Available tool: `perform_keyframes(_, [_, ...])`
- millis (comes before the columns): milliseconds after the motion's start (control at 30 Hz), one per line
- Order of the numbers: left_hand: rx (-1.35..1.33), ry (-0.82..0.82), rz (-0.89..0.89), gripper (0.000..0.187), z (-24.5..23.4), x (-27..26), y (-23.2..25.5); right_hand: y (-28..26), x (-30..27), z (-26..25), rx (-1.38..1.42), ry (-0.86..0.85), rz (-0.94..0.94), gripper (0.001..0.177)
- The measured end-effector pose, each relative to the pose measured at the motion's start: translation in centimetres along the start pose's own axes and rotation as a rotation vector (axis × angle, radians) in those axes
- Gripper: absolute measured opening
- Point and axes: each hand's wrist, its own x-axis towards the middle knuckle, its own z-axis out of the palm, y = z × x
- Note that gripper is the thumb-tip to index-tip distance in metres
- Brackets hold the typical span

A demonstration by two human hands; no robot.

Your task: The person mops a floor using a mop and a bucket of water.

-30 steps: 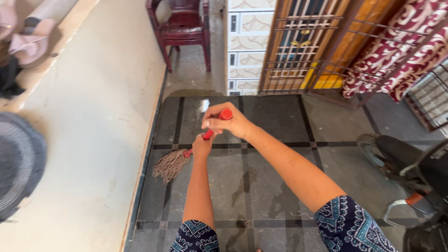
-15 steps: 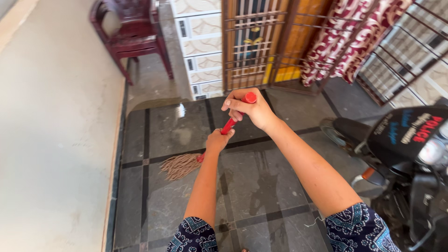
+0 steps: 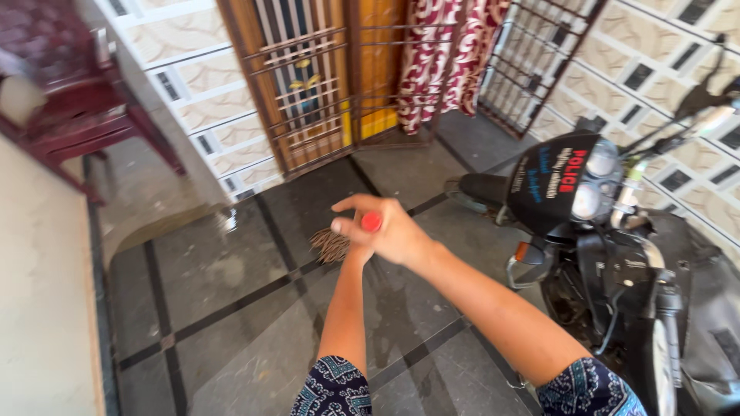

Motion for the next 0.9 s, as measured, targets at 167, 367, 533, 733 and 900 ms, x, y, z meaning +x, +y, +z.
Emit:
perform_keyframes(167, [-0.501, 0.038, -0.052, 0.083, 6.2, 0.3, 1.7, -0.3, -1.8, -1.1, -0.217, 0.006, 0.179, 0.079])
perform_keyframes(367, [-0.478, -0.09, -0.241, 0.081, 9.0, 1.6, 1.5, -0.3, -0.5, -3.2, -0.433, 0.146, 0.184, 0.093])
perform_keyframes(533, [0.55, -0.21, -0.135, 0.066, 7.5, 2.2, 1.1, -2.1, 2.3, -5.4, -0.493, 0.286, 0.134, 0.096])
perform_keyframes(733, [0.781, -0.319, -0.134, 0.028, 6.3, 2.7, 5.2, -3.7, 3.6, -7.5, -0.477, 0.294, 0.076, 0.072])
perform_keyframes(900, [0.832, -0.368, -0.132, 0.019, 5.6, 3.9, 9.4, -2.5, 3.8, -8.7, -0.39, 0.344, -0.098, 0.035])
